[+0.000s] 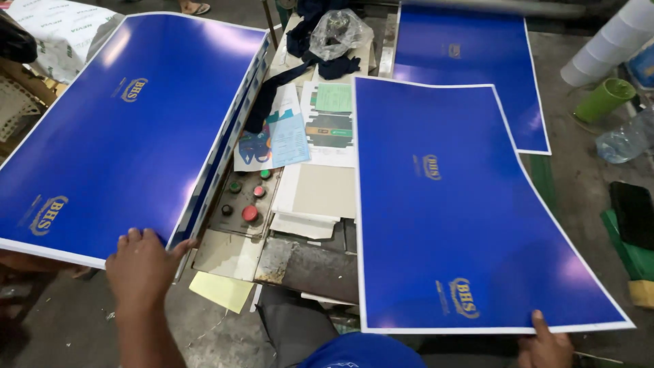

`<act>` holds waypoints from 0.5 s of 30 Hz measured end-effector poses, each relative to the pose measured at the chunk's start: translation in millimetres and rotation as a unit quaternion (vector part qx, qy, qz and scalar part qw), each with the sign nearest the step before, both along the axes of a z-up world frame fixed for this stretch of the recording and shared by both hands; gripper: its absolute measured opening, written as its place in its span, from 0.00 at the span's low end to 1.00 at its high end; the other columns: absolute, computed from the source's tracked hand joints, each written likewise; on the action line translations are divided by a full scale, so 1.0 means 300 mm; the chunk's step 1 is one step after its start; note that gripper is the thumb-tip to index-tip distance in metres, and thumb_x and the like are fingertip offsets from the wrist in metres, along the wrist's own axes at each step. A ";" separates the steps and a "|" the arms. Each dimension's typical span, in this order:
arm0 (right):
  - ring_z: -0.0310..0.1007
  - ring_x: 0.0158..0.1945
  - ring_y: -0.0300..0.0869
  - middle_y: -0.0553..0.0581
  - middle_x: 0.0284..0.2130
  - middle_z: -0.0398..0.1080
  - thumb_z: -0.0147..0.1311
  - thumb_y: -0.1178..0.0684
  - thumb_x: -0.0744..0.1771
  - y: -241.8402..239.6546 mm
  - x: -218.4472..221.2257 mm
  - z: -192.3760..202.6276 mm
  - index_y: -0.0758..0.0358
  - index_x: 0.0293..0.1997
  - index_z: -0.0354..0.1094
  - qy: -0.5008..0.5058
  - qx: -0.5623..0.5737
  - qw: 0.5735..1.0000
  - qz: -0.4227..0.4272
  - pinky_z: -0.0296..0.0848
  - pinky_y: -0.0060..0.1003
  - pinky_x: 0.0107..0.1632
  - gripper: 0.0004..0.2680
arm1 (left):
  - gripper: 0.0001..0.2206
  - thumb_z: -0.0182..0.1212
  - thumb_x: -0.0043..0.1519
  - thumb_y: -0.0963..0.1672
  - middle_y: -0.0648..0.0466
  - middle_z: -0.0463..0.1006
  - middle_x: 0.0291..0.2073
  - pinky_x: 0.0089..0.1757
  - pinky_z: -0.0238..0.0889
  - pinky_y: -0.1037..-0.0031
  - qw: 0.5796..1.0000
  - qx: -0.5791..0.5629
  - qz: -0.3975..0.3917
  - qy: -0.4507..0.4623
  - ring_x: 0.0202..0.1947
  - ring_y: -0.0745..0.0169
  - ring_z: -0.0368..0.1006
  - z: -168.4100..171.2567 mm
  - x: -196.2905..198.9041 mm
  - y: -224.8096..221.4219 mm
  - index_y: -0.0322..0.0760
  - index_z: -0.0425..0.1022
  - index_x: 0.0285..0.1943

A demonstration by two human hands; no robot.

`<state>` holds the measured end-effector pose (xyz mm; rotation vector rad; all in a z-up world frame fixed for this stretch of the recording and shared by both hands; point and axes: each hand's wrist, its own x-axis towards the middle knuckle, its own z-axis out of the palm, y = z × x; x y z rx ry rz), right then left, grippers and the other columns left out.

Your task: The recorder is taking large printed blue sheets from a stack on a machine and organizing them into separate piles on a worktable.

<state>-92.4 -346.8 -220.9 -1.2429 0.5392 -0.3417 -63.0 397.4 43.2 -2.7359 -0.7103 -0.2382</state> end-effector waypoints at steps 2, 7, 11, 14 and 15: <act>0.74 0.59 0.46 0.65 0.62 0.67 0.47 0.61 0.71 -0.074 -0.013 -0.025 0.68 0.78 0.52 0.019 -0.021 1.000 -0.003 0.78 0.41 0.54 0.21 | 0.28 0.64 0.57 0.61 0.46 0.80 0.54 0.45 0.73 0.58 0.993 -0.083 0.040 0.078 0.56 0.49 0.76 0.029 -0.024 0.031 0.36 0.82 0.45; 0.70 0.60 0.53 0.69 0.62 0.64 0.43 0.62 0.71 -0.101 -0.044 0.029 0.64 0.80 0.44 0.079 -0.092 0.993 -0.013 0.72 0.55 0.58 0.24 | 0.18 0.64 0.60 0.57 0.48 0.86 0.39 0.44 0.75 0.57 0.975 -0.165 0.075 0.129 0.43 0.46 0.83 0.137 -0.018 0.031 0.46 0.86 0.44; 0.68 0.61 0.57 0.75 0.61 0.63 0.41 0.64 0.70 -0.322 -0.084 -0.121 0.70 0.79 0.43 0.043 -0.145 0.987 0.050 0.71 0.58 0.61 0.24 | 0.13 0.63 0.61 0.54 0.46 0.85 0.38 0.41 0.73 0.53 0.980 -0.179 0.027 0.081 0.38 0.39 0.81 0.117 -0.018 0.127 0.51 0.87 0.43; 0.67 0.62 0.59 0.79 0.61 0.62 0.41 0.64 0.69 -0.475 -0.112 -0.246 0.73 0.78 0.43 0.020 -0.177 0.980 0.089 0.70 0.59 0.63 0.24 | 0.15 0.57 0.71 0.52 0.46 0.85 0.32 0.37 0.74 0.56 0.995 -0.041 -0.018 0.088 0.31 0.45 0.82 0.130 -0.010 0.204 0.47 0.84 0.37; 0.68 0.61 0.56 0.74 0.60 0.61 0.40 0.63 0.69 -0.476 -0.123 -0.254 0.67 0.77 0.45 0.009 -0.055 0.993 0.104 0.72 0.58 0.58 0.24 | 0.15 0.57 0.71 0.52 0.46 0.85 0.32 0.37 0.73 0.56 0.996 -0.035 -0.016 0.079 0.31 0.45 0.82 0.147 -0.013 0.234 0.46 0.83 0.37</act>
